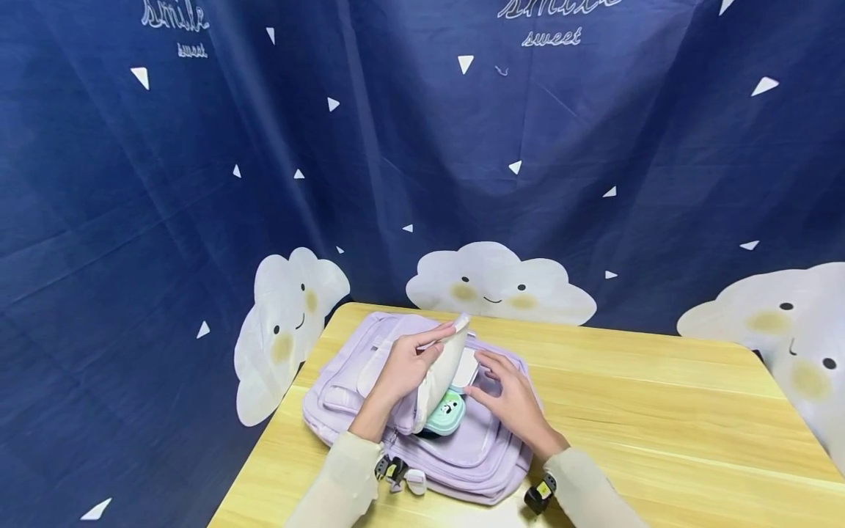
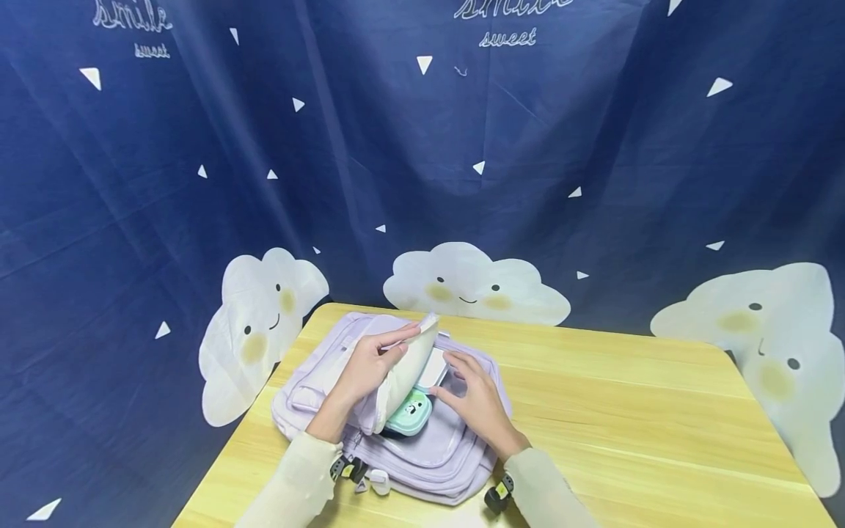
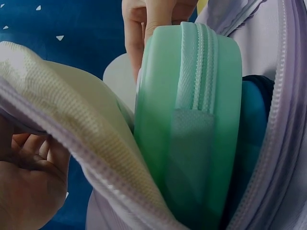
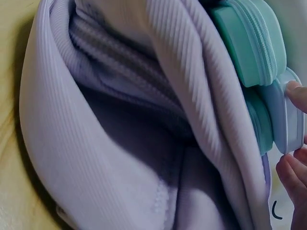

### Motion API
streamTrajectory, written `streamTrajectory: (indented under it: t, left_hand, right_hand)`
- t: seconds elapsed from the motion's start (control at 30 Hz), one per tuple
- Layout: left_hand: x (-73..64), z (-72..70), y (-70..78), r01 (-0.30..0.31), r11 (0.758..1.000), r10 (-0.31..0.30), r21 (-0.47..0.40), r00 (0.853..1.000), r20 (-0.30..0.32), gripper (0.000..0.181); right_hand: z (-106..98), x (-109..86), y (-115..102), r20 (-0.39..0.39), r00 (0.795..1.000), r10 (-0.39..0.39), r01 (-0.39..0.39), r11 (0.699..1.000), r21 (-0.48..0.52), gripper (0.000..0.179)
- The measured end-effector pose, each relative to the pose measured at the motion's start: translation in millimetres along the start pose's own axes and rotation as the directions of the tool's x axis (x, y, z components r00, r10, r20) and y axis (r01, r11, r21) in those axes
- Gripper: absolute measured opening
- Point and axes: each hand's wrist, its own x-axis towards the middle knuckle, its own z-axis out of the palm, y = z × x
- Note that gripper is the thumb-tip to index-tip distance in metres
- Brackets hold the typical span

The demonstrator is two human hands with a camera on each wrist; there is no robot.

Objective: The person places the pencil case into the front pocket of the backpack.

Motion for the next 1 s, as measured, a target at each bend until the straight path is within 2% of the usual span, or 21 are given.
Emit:
streamTrajectory:
  t: [0.2,0.43,0.73,1.0]
  left_hand:
    - [0.2,-1.0,-0.1,0.004,1.000,-0.004,-0.006,1.000,-0.006,0.037]
    - [0.3,-1.5,-1.8,0.006,1.000,-0.006,-0.013,1.000,-0.006,0.037]
    - [-1.6,-0.3,-2.1,0.010,0.999,-0.010,-0.032,1.000,-0.009,0.036]
    - [-0.1,2.1,-1.8,-0.008,1.000,0.008,-0.015,1.000,0.017,0.037]
  right_hand:
    - [-2.3,-0.9,3.0,-0.015,1.000,-0.006,0.006,1.000,0.003,0.065]
    - [-2.2,-2.7,4.5,-0.014,0.999,0.030,-0.030,1.000,0.010,0.062]
    - [1.3,-4.9,2.7,-0.038,0.997,0.060,-0.061,0.998,-0.008,0.067]
    - [2.7,-4.5,-0.1,-0.043,0.996,0.072,-0.073,0.997,-0.018,0.068]
